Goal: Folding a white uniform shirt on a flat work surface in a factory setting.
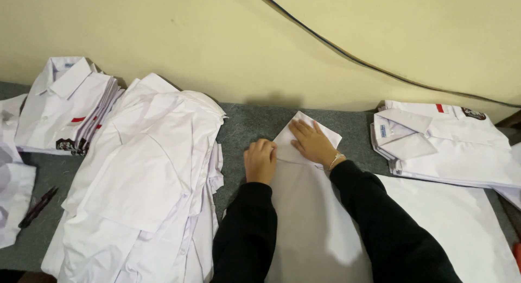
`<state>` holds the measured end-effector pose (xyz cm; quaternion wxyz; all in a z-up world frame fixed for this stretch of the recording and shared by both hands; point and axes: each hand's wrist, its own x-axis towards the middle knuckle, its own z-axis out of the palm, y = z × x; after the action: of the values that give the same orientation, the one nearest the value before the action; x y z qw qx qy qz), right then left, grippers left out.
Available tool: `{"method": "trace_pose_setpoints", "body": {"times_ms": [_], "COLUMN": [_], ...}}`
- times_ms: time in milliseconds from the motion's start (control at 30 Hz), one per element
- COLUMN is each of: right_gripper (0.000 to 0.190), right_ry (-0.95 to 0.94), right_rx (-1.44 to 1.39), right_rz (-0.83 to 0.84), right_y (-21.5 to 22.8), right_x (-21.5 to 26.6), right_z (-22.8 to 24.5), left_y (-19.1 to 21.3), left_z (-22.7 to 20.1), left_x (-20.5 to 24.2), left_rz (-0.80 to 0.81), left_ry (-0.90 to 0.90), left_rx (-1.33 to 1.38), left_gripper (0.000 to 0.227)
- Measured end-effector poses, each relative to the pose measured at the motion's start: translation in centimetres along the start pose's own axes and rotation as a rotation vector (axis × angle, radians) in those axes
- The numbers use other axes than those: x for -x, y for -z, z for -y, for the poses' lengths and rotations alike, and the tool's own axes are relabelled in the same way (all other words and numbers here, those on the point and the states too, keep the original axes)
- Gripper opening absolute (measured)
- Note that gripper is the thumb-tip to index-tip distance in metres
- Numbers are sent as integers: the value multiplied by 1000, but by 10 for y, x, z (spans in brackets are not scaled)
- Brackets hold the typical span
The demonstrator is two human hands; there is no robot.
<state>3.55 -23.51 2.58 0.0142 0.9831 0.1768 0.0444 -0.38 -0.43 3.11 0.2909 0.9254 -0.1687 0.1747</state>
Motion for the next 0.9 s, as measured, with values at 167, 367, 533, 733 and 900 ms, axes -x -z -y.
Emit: {"method": "trace_pose_setpoints", "body": {"times_ms": [167, 367, 533, 733, 900], "right_gripper": [36, 52, 70, 77, 76], "right_ry": [291, 201, 57, -31, -117], "right_rx": [-358, -318, -215, -158, -159], "right_rz": [-214, -49, 54, 25, 69], "right_y": [17, 43, 16, 6, 5], "right_x": [6, 12, -2, -11, -16], "right_z": [31, 32, 7, 0, 1], "left_y": [-51, -34, -29, -29, -34], "left_z": [12, -2, -4, -3, 1], "left_x": [4, 11, 14, 15, 15], "left_rz": [139, 261, 256, 335, 381], "left_ry": [-99, -65, -85, -75, -78], "left_rx": [67, -41, -78, -108, -120], "left_gripper": [20, 35, 45, 54, 59]}}
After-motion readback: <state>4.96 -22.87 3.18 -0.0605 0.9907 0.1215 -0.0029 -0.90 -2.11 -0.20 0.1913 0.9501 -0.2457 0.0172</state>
